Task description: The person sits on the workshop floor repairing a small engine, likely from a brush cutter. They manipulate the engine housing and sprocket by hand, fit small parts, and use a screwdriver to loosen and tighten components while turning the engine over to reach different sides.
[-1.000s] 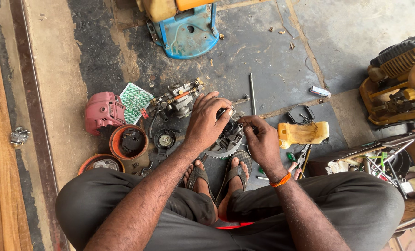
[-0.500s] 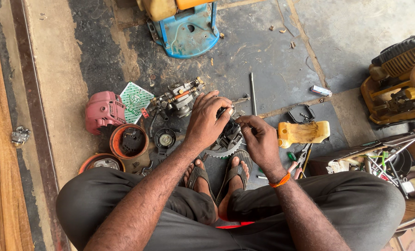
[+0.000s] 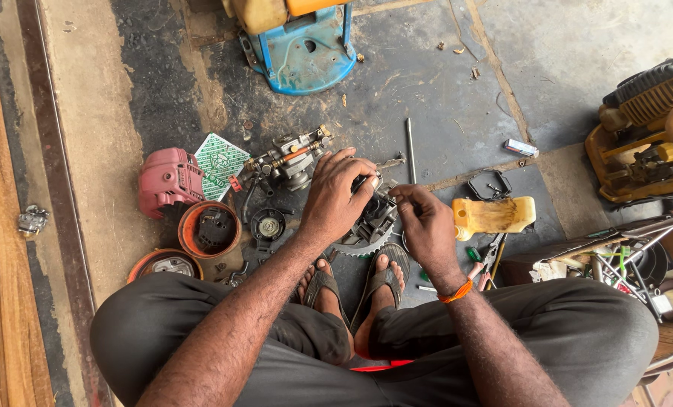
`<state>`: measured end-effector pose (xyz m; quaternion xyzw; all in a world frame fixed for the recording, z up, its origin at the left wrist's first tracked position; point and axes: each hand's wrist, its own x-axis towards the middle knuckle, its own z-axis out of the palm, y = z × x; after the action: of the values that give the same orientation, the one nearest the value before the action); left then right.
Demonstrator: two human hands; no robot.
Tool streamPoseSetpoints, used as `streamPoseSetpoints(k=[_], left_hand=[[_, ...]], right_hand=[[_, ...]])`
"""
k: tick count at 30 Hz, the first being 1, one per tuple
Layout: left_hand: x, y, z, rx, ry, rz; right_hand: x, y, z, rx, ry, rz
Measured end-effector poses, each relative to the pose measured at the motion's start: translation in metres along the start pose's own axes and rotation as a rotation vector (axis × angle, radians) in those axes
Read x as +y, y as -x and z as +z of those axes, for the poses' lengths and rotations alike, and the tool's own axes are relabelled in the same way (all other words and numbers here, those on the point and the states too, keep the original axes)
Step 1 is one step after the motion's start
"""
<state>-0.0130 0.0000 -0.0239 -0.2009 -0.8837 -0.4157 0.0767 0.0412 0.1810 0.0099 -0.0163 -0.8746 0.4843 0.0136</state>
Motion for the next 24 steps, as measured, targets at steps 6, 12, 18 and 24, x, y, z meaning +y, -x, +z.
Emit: streamPoseSetpoints(k=[6,12,18,24], left_hand=[[-0.0007,-0.0011,-0.0003,-0.010,-0.014,-0.004],[-0.0008,-0.0005,-0.0002,-0.007,0.001,0.002],[-0.0003,-0.0005,-0.0007,-0.008,-0.002,0.002],[-0.0008,-0.0001,0.0003,-0.006,-0.002,0.000]], right_hand=[[-0.0020,0.0012,0.0002,-0.045,-0.003,0.031],[-0.0016,0.0012,0.0002,-0.033,0.028,0.008],[-0.0027,0.0013,0.0001,0.014,0.030,0.003],[-0.0050,0.0030,0.0007,-0.049,0.045,0.034]])
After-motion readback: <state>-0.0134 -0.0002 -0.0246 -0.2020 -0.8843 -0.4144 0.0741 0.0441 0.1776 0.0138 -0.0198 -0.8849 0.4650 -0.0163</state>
